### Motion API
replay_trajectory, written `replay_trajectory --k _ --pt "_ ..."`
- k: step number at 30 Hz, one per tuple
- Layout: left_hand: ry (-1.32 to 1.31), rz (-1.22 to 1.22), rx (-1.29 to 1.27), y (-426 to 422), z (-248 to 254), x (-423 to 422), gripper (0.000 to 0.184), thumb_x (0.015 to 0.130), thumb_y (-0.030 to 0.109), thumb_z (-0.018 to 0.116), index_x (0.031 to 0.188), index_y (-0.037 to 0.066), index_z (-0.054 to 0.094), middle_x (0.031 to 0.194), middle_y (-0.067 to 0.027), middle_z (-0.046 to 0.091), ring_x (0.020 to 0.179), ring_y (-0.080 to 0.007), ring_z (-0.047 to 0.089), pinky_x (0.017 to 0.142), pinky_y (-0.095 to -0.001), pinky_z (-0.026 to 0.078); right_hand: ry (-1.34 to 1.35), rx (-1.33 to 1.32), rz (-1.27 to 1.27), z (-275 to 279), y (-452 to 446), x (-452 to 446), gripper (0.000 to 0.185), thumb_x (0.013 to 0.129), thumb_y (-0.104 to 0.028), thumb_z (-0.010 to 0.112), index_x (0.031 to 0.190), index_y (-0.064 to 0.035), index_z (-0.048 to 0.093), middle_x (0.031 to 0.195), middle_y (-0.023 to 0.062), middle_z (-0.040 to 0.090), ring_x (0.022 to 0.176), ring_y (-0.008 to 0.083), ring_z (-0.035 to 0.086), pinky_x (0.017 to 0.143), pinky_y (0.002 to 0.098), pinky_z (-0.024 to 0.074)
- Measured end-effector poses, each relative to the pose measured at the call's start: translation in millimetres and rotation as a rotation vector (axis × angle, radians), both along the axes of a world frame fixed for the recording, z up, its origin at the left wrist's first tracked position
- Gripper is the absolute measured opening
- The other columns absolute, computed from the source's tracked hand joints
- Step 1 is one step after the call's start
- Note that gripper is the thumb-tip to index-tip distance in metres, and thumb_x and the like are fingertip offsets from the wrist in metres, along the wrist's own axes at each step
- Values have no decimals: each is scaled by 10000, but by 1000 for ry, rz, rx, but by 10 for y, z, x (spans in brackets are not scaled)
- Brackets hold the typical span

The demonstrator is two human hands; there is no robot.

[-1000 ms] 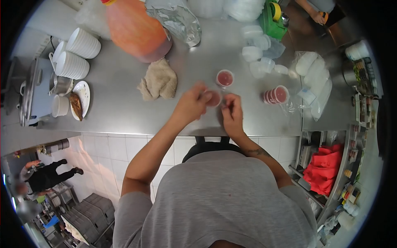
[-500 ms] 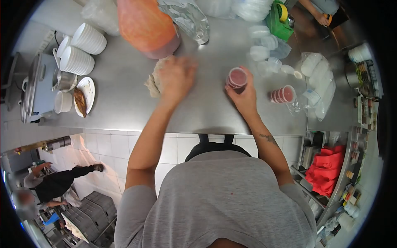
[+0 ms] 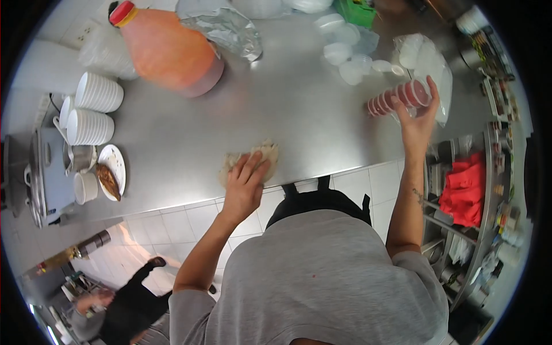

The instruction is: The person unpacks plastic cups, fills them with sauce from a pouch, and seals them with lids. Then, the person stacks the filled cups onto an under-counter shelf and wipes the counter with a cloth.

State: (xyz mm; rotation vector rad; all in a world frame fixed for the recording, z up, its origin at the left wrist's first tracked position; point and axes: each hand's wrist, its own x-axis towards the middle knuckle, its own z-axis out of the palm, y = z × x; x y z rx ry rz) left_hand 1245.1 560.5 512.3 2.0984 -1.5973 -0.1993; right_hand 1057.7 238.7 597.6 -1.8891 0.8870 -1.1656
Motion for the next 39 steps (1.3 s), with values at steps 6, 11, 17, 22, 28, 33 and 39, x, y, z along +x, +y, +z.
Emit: replay_trajectory --k 6,11,17,22,28,33,39 --pt "-123 276 -90 271 -12 534 528 689 -29 500 1201 93 549 1283 -127 501 1159 -322 469 887 -436 383 31 -59 50 -203 -89 -73 786 715 -97 759 1383 -70 345 1242 130 508 1054 214 556 891 325 446" --pt "-493 587 -230 -114 298 294 320 815 43 546 1134 64 566 1144 -161 564 1043 -324 531 845 -416 390 0 -19 147 -329 -190 -166 904 703 -232 796 1416 -53 269 1354 160 418 1178 266 478 941 374 418" --pt "26 -82 -238 -910 272 -1136 34 839 5 541 866 18 558 866 -136 574 811 -319 535 722 -389 385 117 -158 63 -422 82 -1007 862 748 -289 758 1437 -120 267 1373 165 379 1178 317 485 848 356 466" --pt "91 -542 -2 -1299 -54 -2795 231 864 223 604 746 39 531 761 -118 528 674 -318 513 635 -416 363 360 67 63 -789 347 -2766 512 806 -243 700 1259 -104 507 1234 116 510 1032 251 569 776 355 491" --pt "66 -772 258 -1755 -430 -3888 217 868 229 606 794 35 542 839 -113 538 749 -328 544 689 -413 423 353 223 -387 -868 756 -4860 323 822 -179 669 1116 -56 612 1044 116 604 883 247 617 778 330 485" --pt "137 -910 372 -2484 -580 -4434 191 854 207 613 876 28 551 870 -155 575 788 -347 580 712 -426 459 66 238 -762 -839 722 -5962 216 853 -137 639 1048 -45 651 936 49 655 803 124 583 728 255 465" --pt "198 -848 316 -4006 -929 -4907 246 839 190 610 973 -15 590 928 -215 591 823 -375 590 752 -441 467 -10 112 -943 -878 34 -6962 161 880 -113 608 1007 -31 661 858 22 661 750 81 573 710 223 459"
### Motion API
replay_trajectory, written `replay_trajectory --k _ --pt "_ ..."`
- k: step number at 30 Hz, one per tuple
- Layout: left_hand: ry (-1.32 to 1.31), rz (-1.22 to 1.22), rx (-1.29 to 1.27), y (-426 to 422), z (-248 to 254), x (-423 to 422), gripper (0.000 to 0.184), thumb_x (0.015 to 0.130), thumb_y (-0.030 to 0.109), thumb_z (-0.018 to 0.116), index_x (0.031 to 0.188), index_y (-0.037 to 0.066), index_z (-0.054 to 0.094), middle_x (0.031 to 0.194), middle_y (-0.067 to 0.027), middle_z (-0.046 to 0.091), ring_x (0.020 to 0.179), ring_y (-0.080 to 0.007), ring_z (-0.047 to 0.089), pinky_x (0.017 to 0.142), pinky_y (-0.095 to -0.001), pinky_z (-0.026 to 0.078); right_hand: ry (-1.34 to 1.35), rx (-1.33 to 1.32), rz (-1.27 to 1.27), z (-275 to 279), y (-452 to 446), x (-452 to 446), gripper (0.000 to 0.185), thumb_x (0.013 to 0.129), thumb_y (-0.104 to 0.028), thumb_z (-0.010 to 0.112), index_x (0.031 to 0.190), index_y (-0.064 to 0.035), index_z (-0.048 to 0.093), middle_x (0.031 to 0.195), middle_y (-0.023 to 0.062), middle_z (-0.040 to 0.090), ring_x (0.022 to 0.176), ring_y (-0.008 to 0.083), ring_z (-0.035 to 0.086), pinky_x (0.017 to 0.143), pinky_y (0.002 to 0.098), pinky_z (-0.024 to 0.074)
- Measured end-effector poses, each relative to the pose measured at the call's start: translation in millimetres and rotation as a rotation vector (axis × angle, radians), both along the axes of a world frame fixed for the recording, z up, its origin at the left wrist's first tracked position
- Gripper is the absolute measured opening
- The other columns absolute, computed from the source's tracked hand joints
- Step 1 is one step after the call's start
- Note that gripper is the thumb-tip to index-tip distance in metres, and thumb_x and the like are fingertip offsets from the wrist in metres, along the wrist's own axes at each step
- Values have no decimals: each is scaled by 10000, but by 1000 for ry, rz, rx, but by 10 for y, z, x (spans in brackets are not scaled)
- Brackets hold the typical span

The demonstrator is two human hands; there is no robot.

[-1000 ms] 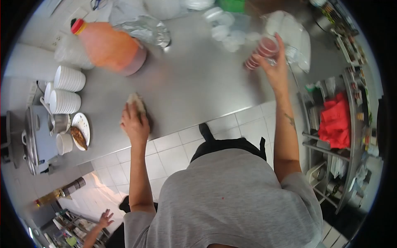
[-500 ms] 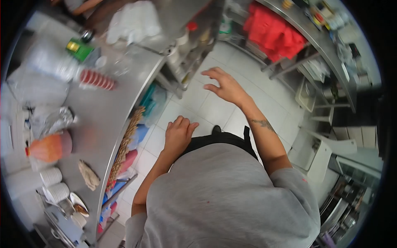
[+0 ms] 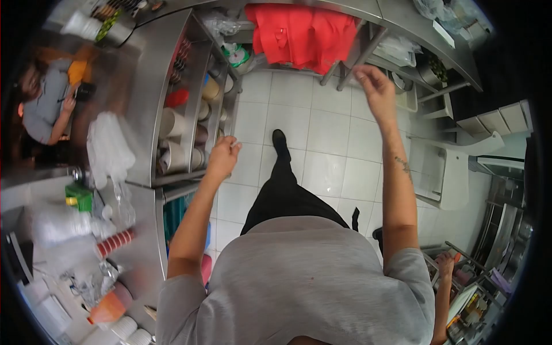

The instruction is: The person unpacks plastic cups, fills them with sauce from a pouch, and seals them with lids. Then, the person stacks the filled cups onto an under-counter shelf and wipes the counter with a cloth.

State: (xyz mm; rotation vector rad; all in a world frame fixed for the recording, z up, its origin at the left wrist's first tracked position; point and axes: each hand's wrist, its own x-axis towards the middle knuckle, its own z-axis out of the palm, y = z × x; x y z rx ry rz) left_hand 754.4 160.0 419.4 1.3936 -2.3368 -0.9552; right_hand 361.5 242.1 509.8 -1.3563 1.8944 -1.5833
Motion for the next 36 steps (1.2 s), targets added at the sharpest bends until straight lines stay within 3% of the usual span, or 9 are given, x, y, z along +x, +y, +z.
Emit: replay_trajectory --k 7,13,17,20,23,26,32,34,36 --pt "-171 206 -157 -2274 -614 -622 279 854 173 554 1048 -26 583 1131 -236 529 1001 -405 546 858 -433 452 220 82 -215 176 -1475 -1015 173 875 -152 603 989 -39 667 841 48 678 711 112 586 699 257 454" --pt "-466 416 -441 -3546 -1102 -885 341 887 244 518 1105 -15 563 1277 -226 475 1137 -390 499 910 -452 437 646 63 -466 -402 -2619 -1783 265 887 -246 556 1108 -115 622 1092 79 611 1010 253 555 907 356 393" --pt "-458 609 -162 -3844 -1339 -781 373 876 294 535 1110 10 598 1062 -190 629 1047 -393 564 851 -450 461 920 209 -604 -708 -2847 -1739 316 898 -286 475 1175 -169 574 1183 31 561 1102 241 498 980 421 300" --pt "-731 494 -2 -4257 -1667 -516 385 850 268 597 1142 26 529 959 -194 643 881 -306 646 687 -410 530 921 247 -652 -661 -2864 -1652 332 871 -230 454 1175 -177 579 1184 16 561 1100 218 496 970 388 285" --pt "905 1447 439 -4675 -2294 -370 320 808 159 629 1089 34 540 829 -151 619 706 -238 630 562 -342 525 931 242 -661 -694 -2873 -1670 340 850 -217 463 1164 -180 588 1183 6 563 1099 207 496 965 388 288" --pt "860 1501 370 -5013 -2770 -114 187 867 273 549 988 136 587 816 -30 640 666 -163 617 544 -301 475 926 225 -670 -675 -2889 -1648 346 836 -214 460 1148 -188 607 1176 -7 570 1088 193 505 955 376 291" --pt "1243 1480 142 -4992 -2531 -343 444 814 197 642 1196 90 441 975 -89 591 683 -243 587 447 -355 487 955 247 -674 -663 -2915 -1681 366 832 -222 438 1151 -182 613 1174 -8 575 1079 178 511 941 363 295" --pt "1022 1530 161 -4869 -2119 -598 529 835 272 617 1278 100 384 1124 -92 559 860 -278 582 594 -423 518 964 257 -667 -670 -2895 -1675 374 834 -230 428 1154 -177 613 1177 -4 575 1078 177 510 936 362 298" --pt "974 1436 83 -5017 -2766 -226 668 836 388 594 1374 125 295 1316 -98 436 1139 -300 428 870 -507 369 966 259 -661 -665 -2908 -1682 380 837 -238 419 1157 -172 612 1180 2 574 1078 179 510 931 363 302"
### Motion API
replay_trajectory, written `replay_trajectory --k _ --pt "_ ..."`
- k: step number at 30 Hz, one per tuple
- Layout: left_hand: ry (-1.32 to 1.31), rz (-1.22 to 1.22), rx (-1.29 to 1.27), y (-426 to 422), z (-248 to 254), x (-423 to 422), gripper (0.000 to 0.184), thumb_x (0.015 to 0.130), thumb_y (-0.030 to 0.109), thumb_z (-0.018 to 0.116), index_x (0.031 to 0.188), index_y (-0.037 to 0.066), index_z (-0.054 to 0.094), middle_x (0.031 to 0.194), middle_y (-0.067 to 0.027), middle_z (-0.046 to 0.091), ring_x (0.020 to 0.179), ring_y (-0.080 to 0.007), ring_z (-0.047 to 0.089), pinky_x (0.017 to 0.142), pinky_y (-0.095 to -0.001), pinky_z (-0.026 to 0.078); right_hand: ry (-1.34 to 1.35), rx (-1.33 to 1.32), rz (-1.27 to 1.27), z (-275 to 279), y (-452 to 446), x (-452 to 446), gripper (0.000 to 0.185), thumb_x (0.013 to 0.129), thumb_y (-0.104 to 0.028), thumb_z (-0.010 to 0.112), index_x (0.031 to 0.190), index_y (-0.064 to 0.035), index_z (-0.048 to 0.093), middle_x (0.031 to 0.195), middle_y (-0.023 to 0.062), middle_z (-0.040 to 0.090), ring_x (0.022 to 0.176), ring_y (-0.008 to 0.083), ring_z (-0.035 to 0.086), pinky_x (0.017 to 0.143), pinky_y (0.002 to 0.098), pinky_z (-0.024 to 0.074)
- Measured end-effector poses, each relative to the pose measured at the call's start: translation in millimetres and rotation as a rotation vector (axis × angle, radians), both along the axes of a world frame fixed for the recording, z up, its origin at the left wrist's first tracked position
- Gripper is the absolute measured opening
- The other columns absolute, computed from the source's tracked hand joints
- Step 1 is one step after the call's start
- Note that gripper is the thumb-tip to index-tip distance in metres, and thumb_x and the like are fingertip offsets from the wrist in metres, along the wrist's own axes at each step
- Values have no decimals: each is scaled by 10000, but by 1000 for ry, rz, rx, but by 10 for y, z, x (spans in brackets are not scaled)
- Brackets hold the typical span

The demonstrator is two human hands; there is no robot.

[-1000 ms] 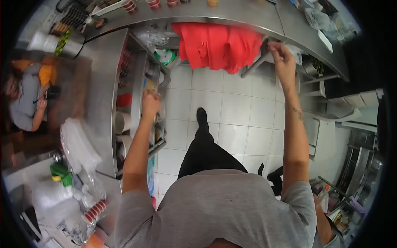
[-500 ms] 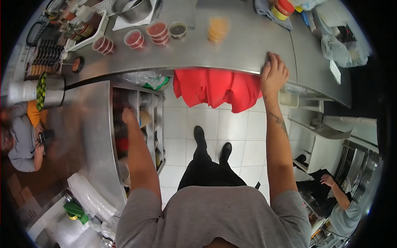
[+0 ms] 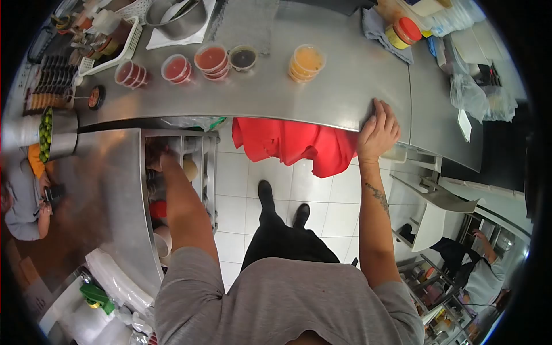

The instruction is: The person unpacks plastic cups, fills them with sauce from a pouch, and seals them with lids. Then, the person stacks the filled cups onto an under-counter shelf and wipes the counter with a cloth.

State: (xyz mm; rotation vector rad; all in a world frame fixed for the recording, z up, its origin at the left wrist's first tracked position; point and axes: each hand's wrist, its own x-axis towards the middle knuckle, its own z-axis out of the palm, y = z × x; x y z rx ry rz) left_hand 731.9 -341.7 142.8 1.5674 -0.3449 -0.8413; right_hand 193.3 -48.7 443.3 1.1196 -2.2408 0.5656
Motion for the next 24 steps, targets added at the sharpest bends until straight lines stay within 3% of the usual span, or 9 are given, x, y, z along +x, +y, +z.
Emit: replay_trajectory --k 1,3,7,11,14,16,19,24 --pt "-47 -30 -29 -70 -304 175 739 837 446 582 1421 138 250 1412 -101 375 1278 -312 351 1007 -549 294 7 0 -1 1 -3 -8 380 839 -239 416 1157 -171 612 1180 3 574 1078 181 510 929 363 303" --pt "655 156 -456 32 -195 119 806 820 512 572 1444 142 222 1464 -96 306 1373 -298 209 1106 -540 113 15 1 -2 -8 1 -1 380 844 -242 409 1158 -171 612 1181 7 574 1079 185 510 926 364 306" --pt "197 209 -1 267 661 -495 642 845 386 580 1378 124 335 1242 -112 468 1095 -274 410 896 -475 311 23 -8 10 -30 7 -7 378 853 -242 403 1160 -170 611 1181 7 575 1082 193 509 927 365 307" --pt "69 248 187 411 1074 -800 489 870 259 589 1313 106 449 1020 -128 630 816 -251 611 685 -409 509 10 -20 21 -39 9 -28 373 854 -238 412 1164 -173 609 1185 2 576 1087 192 505 933 366 300" --pt "-13 227 278 497 1078 -852 375 777 178 718 1087 5 600 847 -142 651 628 -220 601 553 -344 500 -2 -36 19 -36 18 -7 368 850 -234 425 1165 -181 609 1186 -2 576 1092 188 502 942 366 294" --pt "-102 84 262 587 1072 -866 323 732 175 768 918 -60 647 709 -136 645 505 -200 567 471 -312 475 -11 -42 22 -48 17 -14 366 847 -232 433 1165 -189 609 1186 -5 576 1095 186 500 949 367 289" --pt "-303 74 371 571 1107 -963 326 721 163 781 803 -112 625 630 -120 625 453 -192 537 412 -309 437 -28 -45 14 -51 22 -1 364 843 -228 440 1163 -196 611 1187 -11 575 1093 185 501 956 370 288" --pt "-212 -105 305 529 1156 -1046 211 702 85 781 778 -23 616 627 -99 626 420 -164 527 376 -285 384 -20 -47 19 -67 27 -24 363 836 -227 447 1159 -204 611 1184 -22 575 1090 185 501 959 374 289"
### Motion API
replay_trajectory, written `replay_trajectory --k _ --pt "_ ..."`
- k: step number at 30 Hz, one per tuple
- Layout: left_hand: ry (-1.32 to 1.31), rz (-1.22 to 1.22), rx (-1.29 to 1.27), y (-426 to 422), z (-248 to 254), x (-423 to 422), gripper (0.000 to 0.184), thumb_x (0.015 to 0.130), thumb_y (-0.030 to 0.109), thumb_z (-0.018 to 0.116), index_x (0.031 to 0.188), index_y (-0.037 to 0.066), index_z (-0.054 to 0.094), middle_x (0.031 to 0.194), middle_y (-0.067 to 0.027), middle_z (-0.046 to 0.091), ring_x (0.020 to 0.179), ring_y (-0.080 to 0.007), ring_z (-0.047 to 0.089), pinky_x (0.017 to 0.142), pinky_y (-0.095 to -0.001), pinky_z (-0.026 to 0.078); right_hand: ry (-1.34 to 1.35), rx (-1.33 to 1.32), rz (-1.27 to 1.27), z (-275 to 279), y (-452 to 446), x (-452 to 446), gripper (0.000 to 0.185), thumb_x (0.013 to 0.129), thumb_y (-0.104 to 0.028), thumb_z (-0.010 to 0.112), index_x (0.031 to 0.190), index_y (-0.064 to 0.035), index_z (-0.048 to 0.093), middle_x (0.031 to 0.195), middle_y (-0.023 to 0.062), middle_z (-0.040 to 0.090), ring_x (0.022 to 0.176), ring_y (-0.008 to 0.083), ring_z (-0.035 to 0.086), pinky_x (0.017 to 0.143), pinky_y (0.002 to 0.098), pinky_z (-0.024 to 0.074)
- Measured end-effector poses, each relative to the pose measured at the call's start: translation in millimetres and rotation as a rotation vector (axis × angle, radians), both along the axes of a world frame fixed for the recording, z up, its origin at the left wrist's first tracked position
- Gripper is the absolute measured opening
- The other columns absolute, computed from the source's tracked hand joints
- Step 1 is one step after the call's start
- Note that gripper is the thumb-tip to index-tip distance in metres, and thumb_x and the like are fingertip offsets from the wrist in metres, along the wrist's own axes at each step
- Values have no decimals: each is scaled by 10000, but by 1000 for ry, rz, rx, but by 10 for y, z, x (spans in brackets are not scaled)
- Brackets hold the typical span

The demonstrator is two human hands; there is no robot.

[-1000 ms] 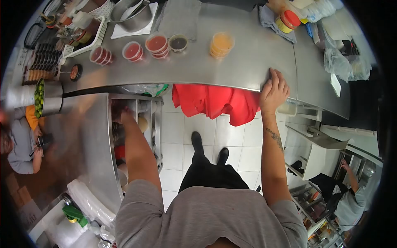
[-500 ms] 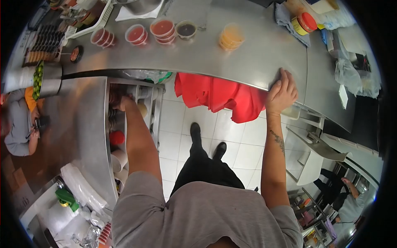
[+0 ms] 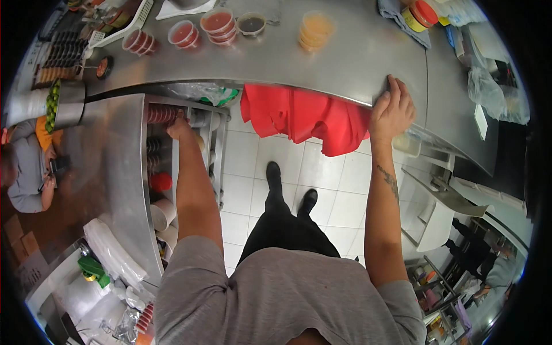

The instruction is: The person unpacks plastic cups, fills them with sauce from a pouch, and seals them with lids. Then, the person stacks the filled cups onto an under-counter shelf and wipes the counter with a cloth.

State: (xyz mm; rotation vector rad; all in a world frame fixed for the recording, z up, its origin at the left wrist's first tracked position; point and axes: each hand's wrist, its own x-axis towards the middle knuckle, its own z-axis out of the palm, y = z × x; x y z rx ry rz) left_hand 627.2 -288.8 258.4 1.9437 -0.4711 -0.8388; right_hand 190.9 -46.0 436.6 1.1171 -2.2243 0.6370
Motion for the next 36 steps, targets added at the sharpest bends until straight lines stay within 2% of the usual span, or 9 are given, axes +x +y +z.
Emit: replay_trajectory --k 9,13,15,17,19,24,29,33,36 --pt "201 -171 69 105 256 -56 181 795 150 690 770 -6 603 589 -68 586 430 -124 486 369 -277 319 19 29 -13 26 15 18 362 835 -231 446 1158 -200 607 1189 -15 567 1100 191 495 959 394 291" --pt "148 -645 33 558 1065 -270 140 833 142 629 796 12 593 618 -52 569 469 -114 491 411 -250 339 15 38 -14 28 19 17 368 839 -235 444 1173 -197 594 1197 -9 561 1113 195 490 965 400 285" --pt "162 -770 -269 667 1594 -521 151 790 86 645 904 7 585 766 -86 591 623 -163 556 547 -262 429 -13 47 -8 67 27 44 367 865 -238 421 1193 -188 578 1215 12 556 1131 223 485 977 405 284" --pt "-499 -813 -737 483 1999 -741 330 740 60 672 1038 7 540 930 -130 589 789 -252 568 730 -323 463 -16 53 -6 77 14 52 367 867 -239 420 1196 -186 574 1218 15 554 1134 225 484 981 408 282" --pt "-736 -792 -894 318 2511 -1058 463 705 75 706 1112 16 493 1048 -162 569 904 -314 551 839 -392 437 0 49 -23 52 17 42 369 845 -239 442 1183 -192 584 1205 1 555 1122 202 488 976 410 281" --pt "-737 -1019 -748 -308 2243 -1288 477 675 109 723 1082 23 490 1001 -156 608 997 -328 576 870 -413 440 32 35 -25 12 12 4 369 846 -257 444 1180 -194 586 1215 9 551 1118 209 492 967 413 296" --pt "-276 -926 -836 536 2362 -1073 350 693 76 666 991 42 485 909 -126 610 827 -257 609 748 -382 479 66 99 -51 -53 8 -62 368 845 -279 446 1174 -191 586 1226 13 552 1131 223 498 946 420 337" --pt "-691 -951 -871 1926 2251 -329 355 693 74 673 1003 53 502 903 -111 588 843 -282 569 778 -388 441 125 80 36 2 25 -82 352 845 -290 450 1132 -144 589 1156 62 605 1012 285 585 839 433 445" --pt "-829 -967 -612 3207 2172 452 389 682 67 689 1031 57 517 906 -108 572 873 -297 547 800 -384 420 117 103 95 -41 50 -161 401 875 -400 477 1151 -130 587 1193 65 586 1045 297 569 858 440 441"
